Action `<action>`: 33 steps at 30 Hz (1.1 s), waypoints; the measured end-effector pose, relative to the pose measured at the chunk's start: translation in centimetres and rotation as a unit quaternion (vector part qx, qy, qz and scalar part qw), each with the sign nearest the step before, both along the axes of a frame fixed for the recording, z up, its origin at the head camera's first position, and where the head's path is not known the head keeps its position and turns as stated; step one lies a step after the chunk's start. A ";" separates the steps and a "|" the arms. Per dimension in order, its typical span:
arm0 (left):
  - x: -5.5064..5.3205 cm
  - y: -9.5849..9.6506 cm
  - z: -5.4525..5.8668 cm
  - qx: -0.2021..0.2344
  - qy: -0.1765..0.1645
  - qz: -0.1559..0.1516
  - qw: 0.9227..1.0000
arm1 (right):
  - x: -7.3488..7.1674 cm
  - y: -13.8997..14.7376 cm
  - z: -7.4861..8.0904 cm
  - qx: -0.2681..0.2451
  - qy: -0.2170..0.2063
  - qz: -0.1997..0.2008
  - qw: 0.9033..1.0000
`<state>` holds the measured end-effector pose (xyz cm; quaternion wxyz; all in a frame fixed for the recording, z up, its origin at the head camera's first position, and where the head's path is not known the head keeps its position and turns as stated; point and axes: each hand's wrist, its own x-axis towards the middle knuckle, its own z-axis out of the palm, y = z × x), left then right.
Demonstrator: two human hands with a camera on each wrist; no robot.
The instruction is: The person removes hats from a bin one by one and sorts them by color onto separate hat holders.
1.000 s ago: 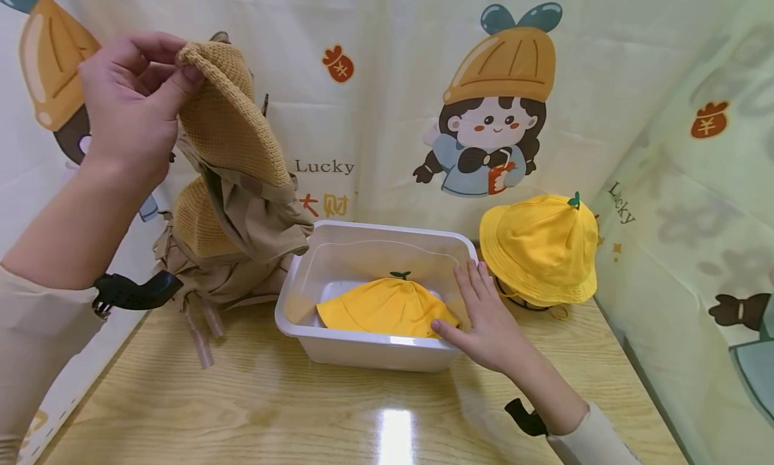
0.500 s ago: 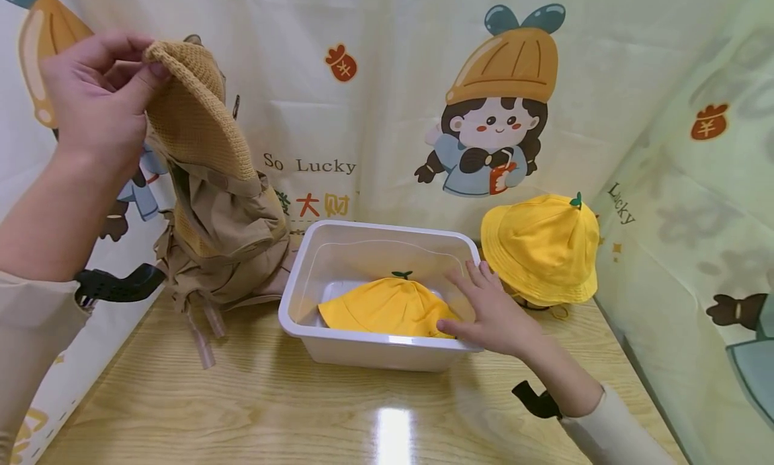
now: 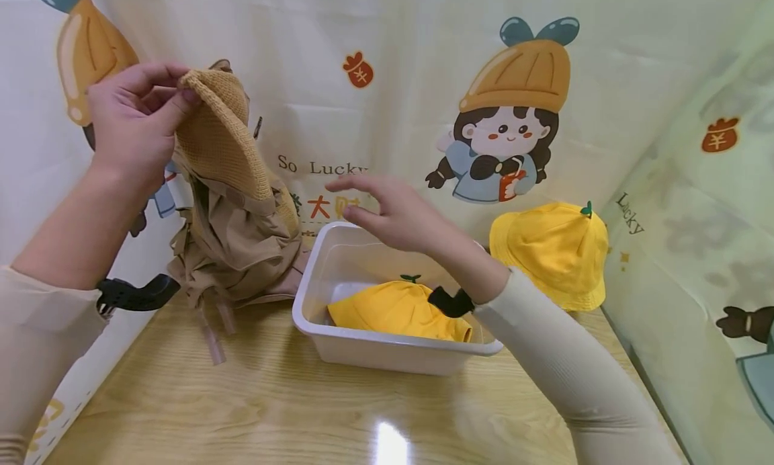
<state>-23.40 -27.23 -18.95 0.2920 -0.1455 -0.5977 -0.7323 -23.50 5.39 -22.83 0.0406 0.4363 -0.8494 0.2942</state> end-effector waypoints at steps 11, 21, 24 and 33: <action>0.7 -0.5 -0.4 -0.030 0.018 -0.007 0.999 | -2.3 -10.9 2.5 -0.220 -0.142 0.028 0.965; 1.0 -0.4 -0.7 -0.029 -0.006 -0.014 0.999 | -1.7 -14.0 3.2 -0.340 -0.268 0.062 0.899; 1.0 -0.1 -0.7 -0.028 -0.016 -0.017 0.999 | -2.1 -14.2 2.9 -0.344 -0.293 0.059 0.890; 1.1 1.4 -1.1 -0.110 -0.009 -0.027 0.994 | -2.9 -14.3 2.5 -0.382 -0.265 0.030 0.885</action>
